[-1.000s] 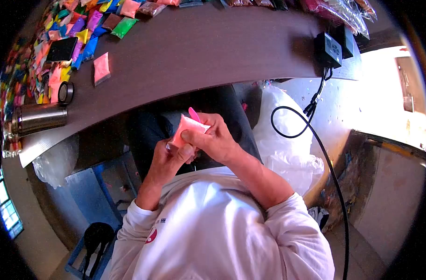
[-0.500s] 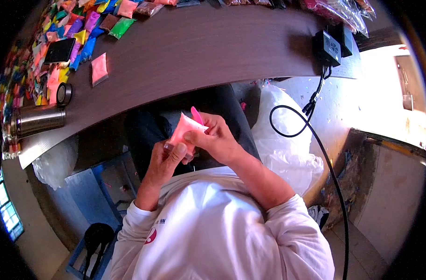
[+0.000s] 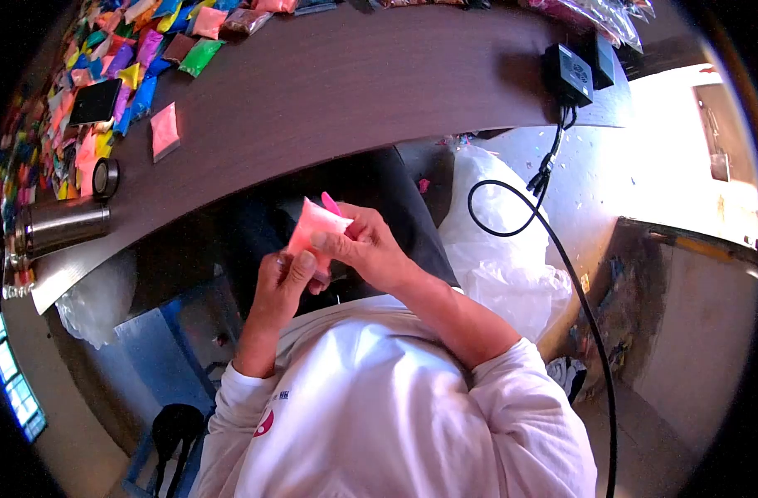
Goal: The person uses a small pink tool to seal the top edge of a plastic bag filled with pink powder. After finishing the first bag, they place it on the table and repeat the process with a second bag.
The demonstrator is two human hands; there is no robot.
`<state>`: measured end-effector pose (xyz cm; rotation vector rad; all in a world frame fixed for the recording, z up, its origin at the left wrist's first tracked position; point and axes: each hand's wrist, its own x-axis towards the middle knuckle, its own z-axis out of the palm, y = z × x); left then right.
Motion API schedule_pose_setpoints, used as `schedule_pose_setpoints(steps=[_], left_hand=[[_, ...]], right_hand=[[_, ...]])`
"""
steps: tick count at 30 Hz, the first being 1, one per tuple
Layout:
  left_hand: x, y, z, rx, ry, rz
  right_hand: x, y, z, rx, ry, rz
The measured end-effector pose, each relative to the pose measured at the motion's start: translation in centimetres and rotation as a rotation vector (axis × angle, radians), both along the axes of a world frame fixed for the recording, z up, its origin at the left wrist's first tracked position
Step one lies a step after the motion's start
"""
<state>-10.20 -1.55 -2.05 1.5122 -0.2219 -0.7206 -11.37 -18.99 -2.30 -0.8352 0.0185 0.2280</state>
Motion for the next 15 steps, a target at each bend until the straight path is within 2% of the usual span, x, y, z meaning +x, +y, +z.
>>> schedule_pose_setpoints(steps=[2, 3, 4, 7, 8, 11, 15], left_hand=[[0.1, -0.3, 0.1, -0.054, 0.034, 0.021], [0.0, -0.3, 0.2, -0.012, 0.066, 0.036], [-0.1, -0.6, 0.3, 0.021, 0.096, 0.038], [-0.3, -1.8, 1.9, 0.038, 0.068, 0.094], [-0.3, -1.8, 2.0, 0.0, 0.131, 0.062], [-0.6, -1.6, 0.5, -0.055, 0.125, 0.067], [-0.7, -2.6, -0.2, -0.236, 0.222, 0.038]], right_hand=[[-0.1, 0.0, 0.3, -0.006, 0.039, -0.001], [-0.3, -0.3, -0.6, -0.131, 0.013, 0.009], [-0.6, -0.4, -0.8, -0.149, 0.015, -0.016], [-1.4, -0.6, -1.8, -0.046, 0.023, -0.045], [-1.7, -0.5, -2.5, -0.021, 0.038, -0.089], [-1.9, -2.2, -1.9, 0.132, 0.204, -0.017], [-2.7, -3.6, -1.2, -0.048, 0.122, -0.126]])
